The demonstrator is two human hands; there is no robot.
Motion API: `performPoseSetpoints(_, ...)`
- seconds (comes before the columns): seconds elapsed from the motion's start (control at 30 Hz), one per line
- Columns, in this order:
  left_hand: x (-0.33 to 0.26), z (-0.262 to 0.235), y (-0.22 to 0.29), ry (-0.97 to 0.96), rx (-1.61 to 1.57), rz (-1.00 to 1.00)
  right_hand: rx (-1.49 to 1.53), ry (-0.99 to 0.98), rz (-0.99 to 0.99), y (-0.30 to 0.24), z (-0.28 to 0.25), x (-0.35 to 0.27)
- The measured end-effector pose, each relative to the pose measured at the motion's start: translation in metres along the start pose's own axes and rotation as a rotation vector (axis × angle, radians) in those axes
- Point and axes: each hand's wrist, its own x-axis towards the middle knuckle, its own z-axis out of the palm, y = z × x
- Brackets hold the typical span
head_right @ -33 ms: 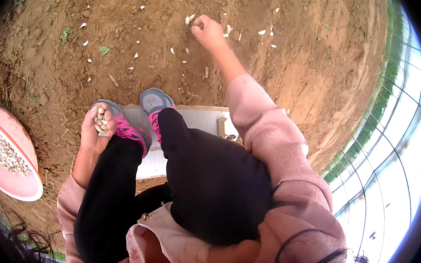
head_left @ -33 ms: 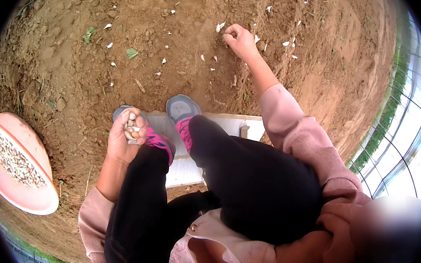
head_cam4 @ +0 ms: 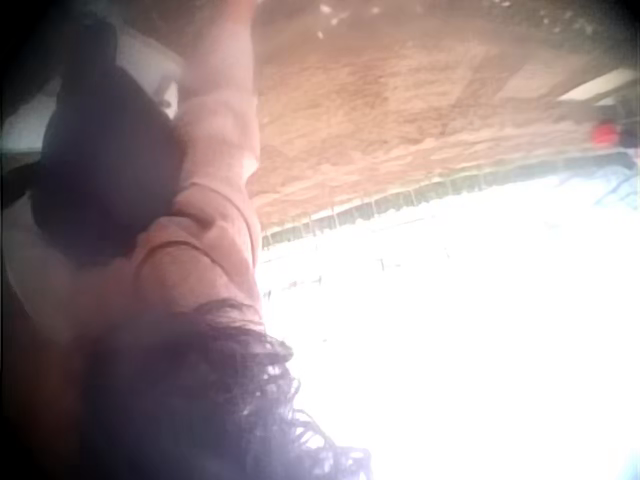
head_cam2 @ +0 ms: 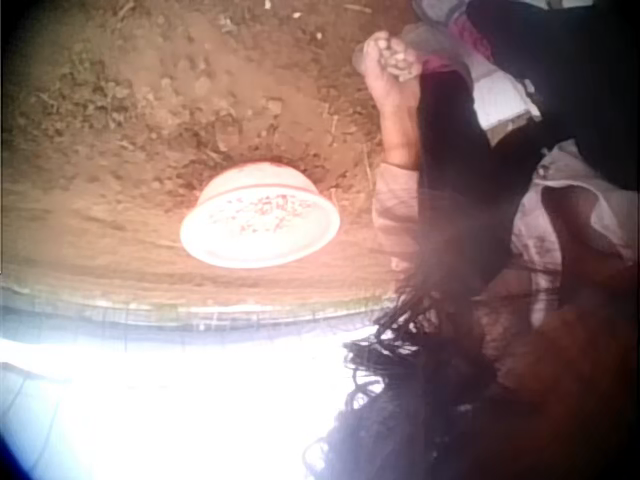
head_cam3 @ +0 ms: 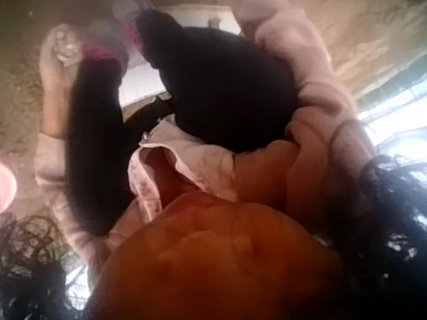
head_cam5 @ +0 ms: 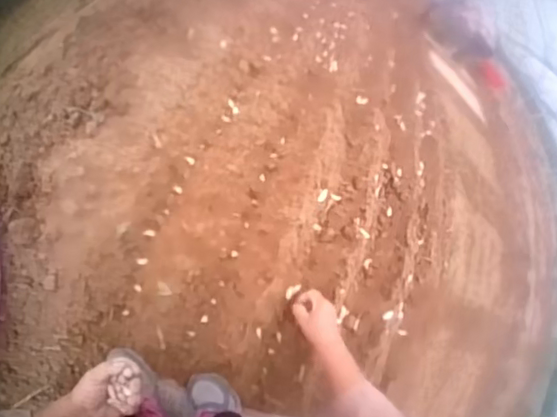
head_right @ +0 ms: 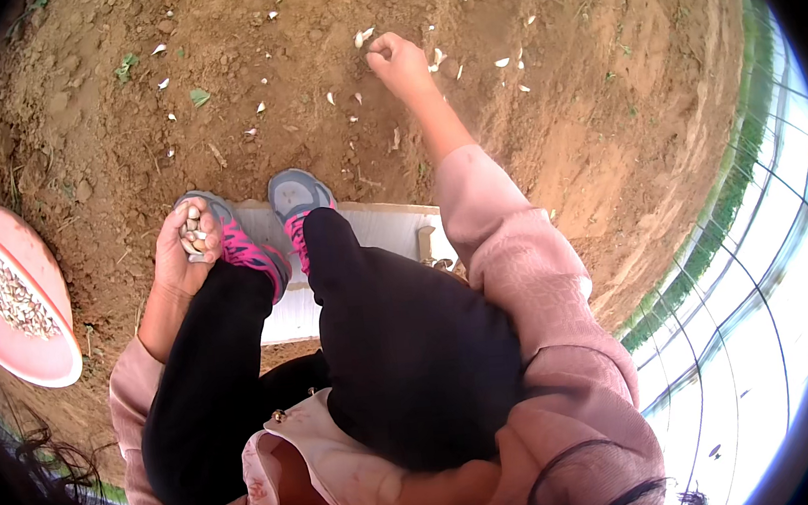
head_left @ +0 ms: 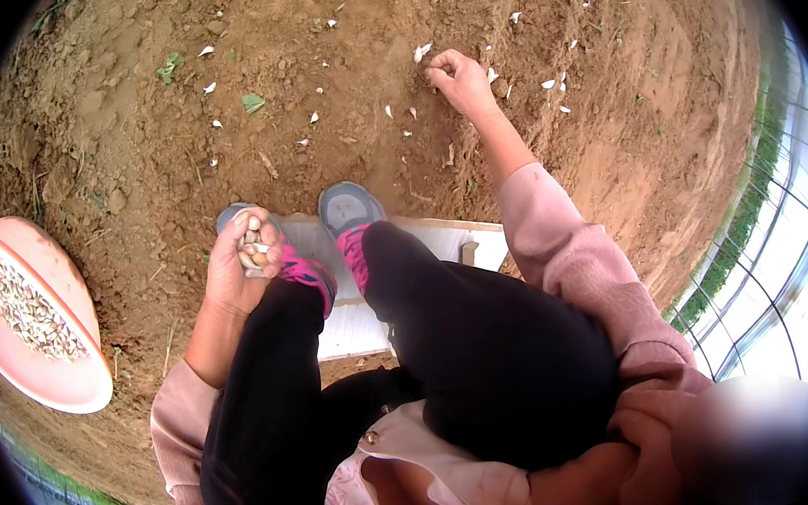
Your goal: The person places seeds one by one into pre-dug holes in a prepared garden bed. They take seeds from a pink bowl and use their hands to position each seed in the soil.
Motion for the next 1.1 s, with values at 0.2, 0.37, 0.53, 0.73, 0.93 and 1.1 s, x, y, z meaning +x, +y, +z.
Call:
performPoseSetpoints(0.2,0.002,0.002,-0.001,-0.01,0.0,0.007,-0.327,0.034,-0.271,0.004,0.014,-0.012)
performPoseSetpoints(0.37,0.003,0.002,0.0,-0.02,0.005,0.003,-0.529,0.001,-0.251,0.002,0.019,-0.005)
performPoseSetpoints(0.53,0.001,0.0,-0.001,-0.017,-0.003,0.001,-0.444,0.211,-0.283,-0.009,0.0,0.009)
performPoseSetpoints(0.73,0.004,0.003,0.0,-0.006,0.021,0.007,-0.528,0.019,-0.252,-0.008,-0.003,0.03)
performPoseSetpoints(0.93,0.003,-0.002,-0.002,0.039,0.014,-0.003,-0.419,-0.018,-0.141,0.0,-0.006,0.028)
performPoseSetpoints(1.1,0.002,-0.003,-0.001,0.041,0.009,-0.007,-0.502,0.031,-0.192,-0.003,0.002,0.027)
